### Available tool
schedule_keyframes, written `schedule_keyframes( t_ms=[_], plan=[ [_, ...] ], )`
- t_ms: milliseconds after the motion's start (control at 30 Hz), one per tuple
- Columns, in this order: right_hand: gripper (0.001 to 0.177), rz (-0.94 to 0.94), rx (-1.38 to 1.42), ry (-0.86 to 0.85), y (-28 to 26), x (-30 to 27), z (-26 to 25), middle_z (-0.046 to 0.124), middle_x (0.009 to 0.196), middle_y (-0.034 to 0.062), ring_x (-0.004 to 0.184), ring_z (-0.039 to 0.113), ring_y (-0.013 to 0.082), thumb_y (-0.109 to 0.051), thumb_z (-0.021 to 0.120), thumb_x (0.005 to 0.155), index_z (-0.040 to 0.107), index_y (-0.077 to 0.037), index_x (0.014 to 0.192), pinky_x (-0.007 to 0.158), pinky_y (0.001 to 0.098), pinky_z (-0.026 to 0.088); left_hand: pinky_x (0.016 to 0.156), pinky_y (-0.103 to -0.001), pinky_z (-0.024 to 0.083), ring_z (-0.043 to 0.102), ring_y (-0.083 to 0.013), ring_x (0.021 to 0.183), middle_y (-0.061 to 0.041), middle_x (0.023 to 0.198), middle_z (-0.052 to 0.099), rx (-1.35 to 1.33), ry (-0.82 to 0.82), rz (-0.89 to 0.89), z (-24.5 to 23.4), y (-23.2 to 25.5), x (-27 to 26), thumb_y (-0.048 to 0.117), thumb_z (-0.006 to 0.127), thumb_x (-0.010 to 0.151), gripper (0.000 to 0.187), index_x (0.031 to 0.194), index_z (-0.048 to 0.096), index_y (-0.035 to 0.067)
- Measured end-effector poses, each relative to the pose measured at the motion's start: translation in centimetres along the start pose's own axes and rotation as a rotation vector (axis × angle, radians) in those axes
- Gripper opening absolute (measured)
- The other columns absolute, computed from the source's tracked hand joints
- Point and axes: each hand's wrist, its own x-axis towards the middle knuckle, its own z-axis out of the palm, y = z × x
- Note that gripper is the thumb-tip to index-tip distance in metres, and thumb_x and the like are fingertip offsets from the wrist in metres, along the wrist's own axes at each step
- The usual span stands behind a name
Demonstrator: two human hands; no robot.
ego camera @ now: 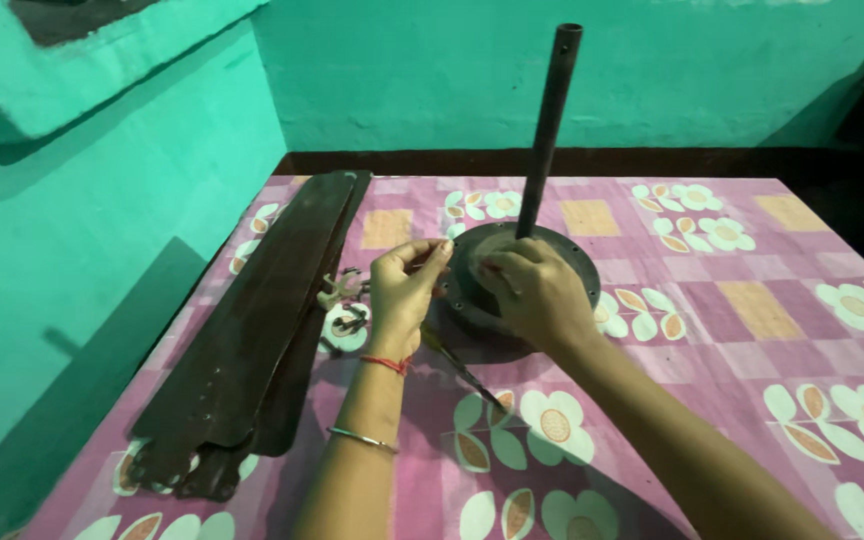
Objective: The person disassembles a ceiling fan motor housing using a screwdriver, then reassembles it by aligning the halves and tightening the screws. The fan blades and mounting hardware remain on the table throughout.
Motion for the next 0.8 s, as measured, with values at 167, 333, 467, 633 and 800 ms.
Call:
schedule_keyframes(
  t_ms=[167,333,467,633,800],
  plan=[
    [0.018,0.039,-0.002,0.022,1.9,-1.5,-2.0,0.073,0.101,0.0134,0.087,0.071,0.0317,-0.009,0.079,0.082,0.078,-0.004,0.099,0.074,0.0410,0.058,0.053,-0.019,0.046,0.062,-0.0030,0.067,0.003,0.083,0.075,0.104,-0.091,0.005,2.1,1.0,-1.7,0.019,0.079,0.088,0.019,0.101,0.080,0.005],
    [0.014,0.202,-0.014,-0.053,3.8,-4.0,-2.9,0.073,0.090,0.0120,0.075,0.072,0.0287,-0.010,0.080,0.083,0.080,-0.004,0.096,0.066,0.0387,0.057,0.052,-0.021,0.045,0.061,-0.0031,0.064,0.002,0.077,0.072,0.242,-0.149,-0.030,3.9,0.1,-2.4,0.021,0.078,0.088,0.019,0.098,0.081,0.005],
    [0.014,0.108,0.002,0.005,4.4,-5.8,-3.0,0.073,0.093,0.0113,0.080,0.071,0.0287,-0.006,0.079,0.083,0.077,-0.003,0.097,0.068,0.0373,0.058,0.064,-0.018,0.050,0.064,-0.0026,0.071,0.000,0.082,0.076,0.211,-0.271,0.127,4.8,-1.6,-2.4,0.018,0.080,0.090,0.018,0.097,0.081,0.001],
    [0.018,0.189,0.105,-0.037,4.4,-6.7,-3.0,0.073,0.097,0.0090,0.078,0.071,0.0234,-0.003,0.077,0.084,0.078,-0.005,0.102,0.068,0.0343,0.058,0.066,-0.021,0.055,0.069,-0.0050,0.071,-0.003,0.081,0.079,0.342,-0.284,0.184,4.9,-2.7,-2.5,0.017,0.079,0.088,0.017,0.094,0.080,0.002],
    [0.022,0.004,-0.029,0.017,4.3,-7.0,-2.7,0.073,0.102,0.0070,0.096,0.067,0.0256,-0.003,0.075,0.083,0.076,-0.008,0.104,0.086,0.0404,0.048,0.061,-0.024,0.055,0.072,-0.0076,0.066,-0.005,0.077,0.079,0.577,-0.236,0.200,4.9,-2.0,-3.2,0.019,0.080,0.084,0.016,0.090,0.081,0.005]
  ],
)
